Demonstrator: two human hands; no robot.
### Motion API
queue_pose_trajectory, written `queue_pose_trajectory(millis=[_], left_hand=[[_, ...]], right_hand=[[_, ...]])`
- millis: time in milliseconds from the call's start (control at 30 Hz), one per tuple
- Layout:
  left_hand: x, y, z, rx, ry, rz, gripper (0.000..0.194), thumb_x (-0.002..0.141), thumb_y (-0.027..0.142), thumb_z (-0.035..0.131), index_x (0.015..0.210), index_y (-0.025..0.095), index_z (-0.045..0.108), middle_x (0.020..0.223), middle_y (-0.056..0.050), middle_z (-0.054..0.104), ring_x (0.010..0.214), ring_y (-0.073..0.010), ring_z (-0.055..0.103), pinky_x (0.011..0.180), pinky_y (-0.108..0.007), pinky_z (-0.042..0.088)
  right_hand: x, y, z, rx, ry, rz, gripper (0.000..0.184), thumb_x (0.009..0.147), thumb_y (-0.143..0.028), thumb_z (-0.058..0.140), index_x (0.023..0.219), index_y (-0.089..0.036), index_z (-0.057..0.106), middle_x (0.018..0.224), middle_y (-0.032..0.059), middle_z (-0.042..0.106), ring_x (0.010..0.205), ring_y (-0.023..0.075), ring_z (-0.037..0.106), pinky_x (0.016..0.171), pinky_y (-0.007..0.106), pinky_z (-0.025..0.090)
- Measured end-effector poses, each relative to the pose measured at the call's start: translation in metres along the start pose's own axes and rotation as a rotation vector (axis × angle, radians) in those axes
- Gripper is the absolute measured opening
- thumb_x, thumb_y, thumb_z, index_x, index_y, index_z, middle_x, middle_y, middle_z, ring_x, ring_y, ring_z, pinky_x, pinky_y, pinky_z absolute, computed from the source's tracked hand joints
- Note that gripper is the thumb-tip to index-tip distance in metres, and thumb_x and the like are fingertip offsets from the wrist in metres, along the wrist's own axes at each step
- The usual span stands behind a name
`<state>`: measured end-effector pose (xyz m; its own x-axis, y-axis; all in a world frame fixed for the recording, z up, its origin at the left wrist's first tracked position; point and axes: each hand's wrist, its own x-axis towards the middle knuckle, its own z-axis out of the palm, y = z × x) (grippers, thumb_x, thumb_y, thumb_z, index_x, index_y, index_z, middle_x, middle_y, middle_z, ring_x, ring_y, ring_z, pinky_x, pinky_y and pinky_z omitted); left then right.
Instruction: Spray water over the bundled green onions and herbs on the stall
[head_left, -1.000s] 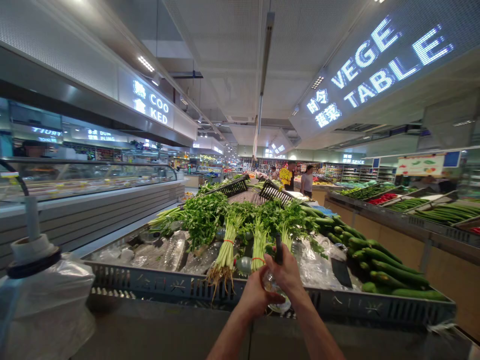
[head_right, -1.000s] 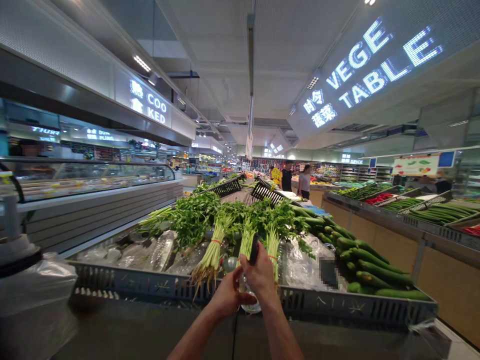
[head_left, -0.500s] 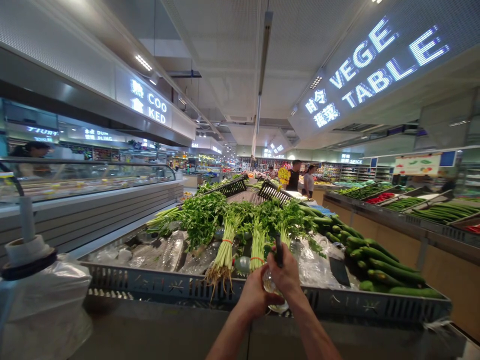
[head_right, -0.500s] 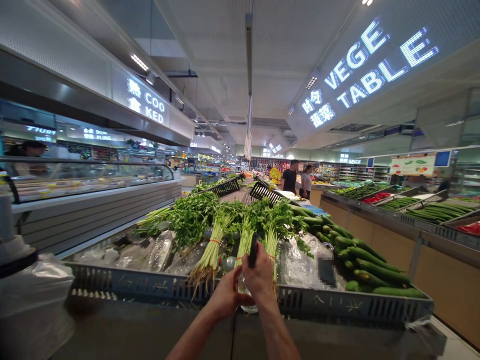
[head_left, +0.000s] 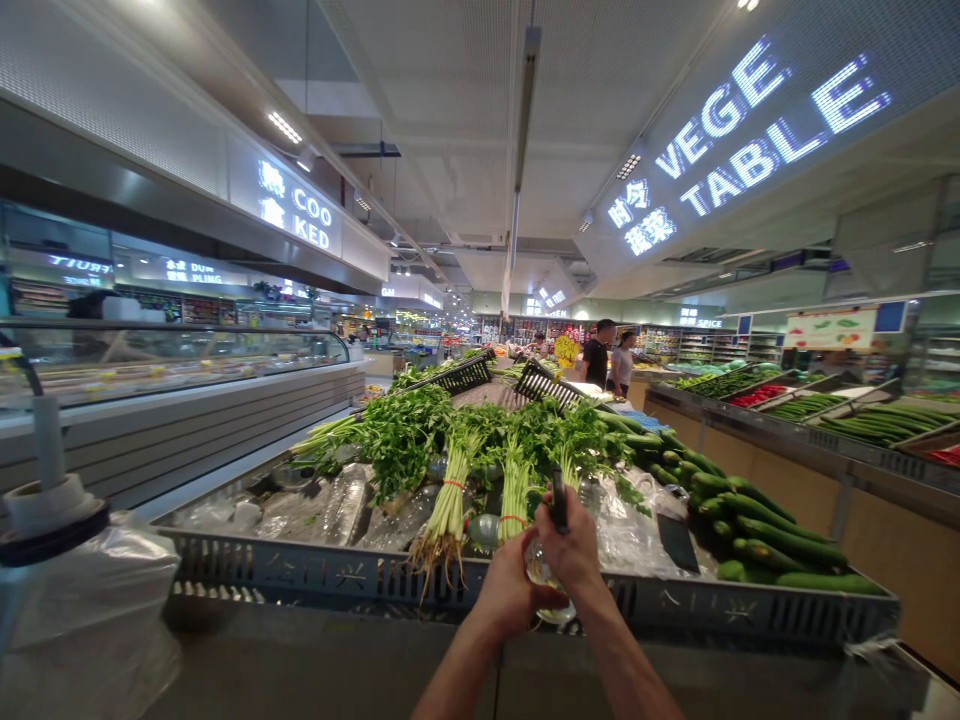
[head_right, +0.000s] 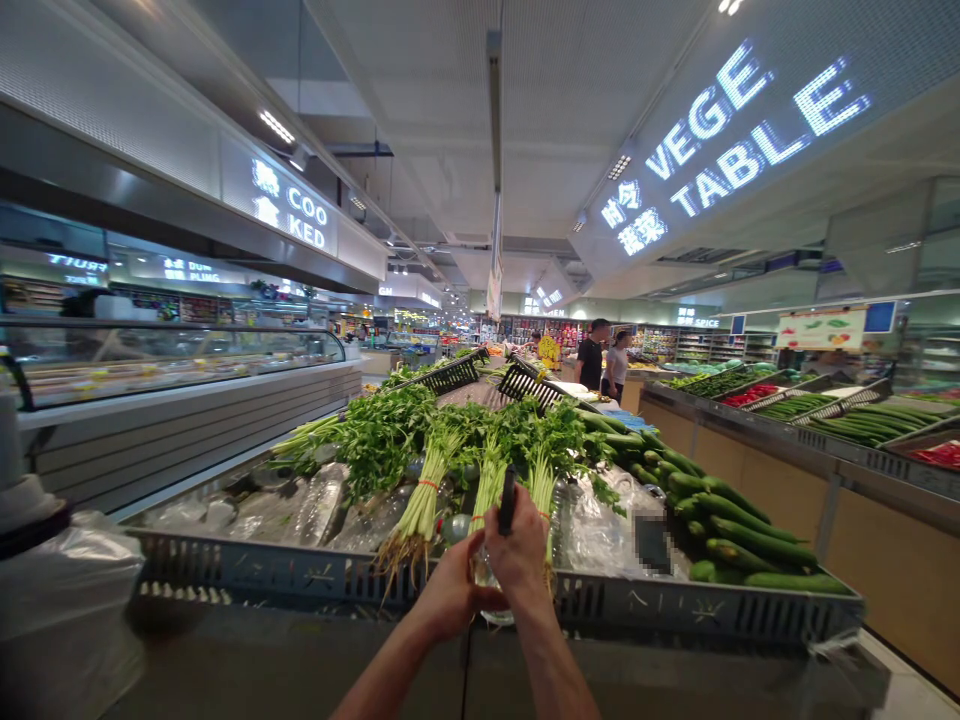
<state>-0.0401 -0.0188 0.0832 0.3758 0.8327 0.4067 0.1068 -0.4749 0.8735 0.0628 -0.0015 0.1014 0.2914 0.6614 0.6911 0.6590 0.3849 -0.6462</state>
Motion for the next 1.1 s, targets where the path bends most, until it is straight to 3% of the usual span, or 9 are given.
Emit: queue_pose_trajectory(millis=[267, 700, 933, 1100], left_hand=[[0.0, 0.007, 0.0, 0.029, 0.006, 0.006, 0.058, 0.047, 0.017, 0.07, 0.102, 0.018, 0.053, 0.09, -0.001, 0.061, 0.079, -0.0171, 0.054, 0.076, -0.025, 0.042], [0.01, -0.003, 0.017, -0.008, -0.018, 0.02, 0.069, 0.043, 0.01, 0.072, 0.108, 0.02, 0.05, 0.101, -0.002, 0.06, 0.09, -0.0205, 0.054, 0.081, -0.027, 0.041], [0.014, -0.004, 0.025, -0.067, -0.063, 0.054, 0.069, 0.044, 0.01, 0.072, 0.108, 0.02, 0.05, 0.104, -0.002, 0.059, 0.094, -0.0208, 0.053, 0.083, -0.026, 0.041], [0.021, -0.013, 0.029, -0.089, -0.067, 0.036, 0.07, 0.044, 0.01, 0.073, 0.108, 0.02, 0.049, 0.104, -0.002, 0.058, 0.096, -0.0212, 0.052, 0.085, -0.028, 0.04]], right_hand=[[0.002, 0.0, -0.002, -0.012, -0.017, 0.017, 0.03, 0.067, -0.034, 0.044, 0.09, -0.016, 0.051, 0.071, 0.0029, 0.058, 0.061, 0.0141, 0.052, 0.058, 0.026, 0.04], [0.003, 0.01, -0.014, -0.033, 0.084, 0.029, 0.023, 0.069, -0.037, 0.041, 0.078, -0.018, 0.05, 0.063, 0.0019, 0.057, 0.057, 0.0139, 0.052, 0.057, 0.025, 0.039], [0.004, 0.012, -0.024, -0.083, 0.093, 0.045, 0.03, 0.067, -0.037, 0.043, 0.089, -0.017, 0.051, 0.078, 0.0055, 0.06, 0.066, 0.0155, 0.055, 0.06, 0.026, 0.04], [0.007, 0.016, -0.025, -0.112, 0.067, 0.094, 0.033, 0.067, -0.037, 0.043, 0.091, -0.017, 0.05, 0.078, 0.0053, 0.06, 0.065, 0.016, 0.054, 0.059, 0.027, 0.039]])
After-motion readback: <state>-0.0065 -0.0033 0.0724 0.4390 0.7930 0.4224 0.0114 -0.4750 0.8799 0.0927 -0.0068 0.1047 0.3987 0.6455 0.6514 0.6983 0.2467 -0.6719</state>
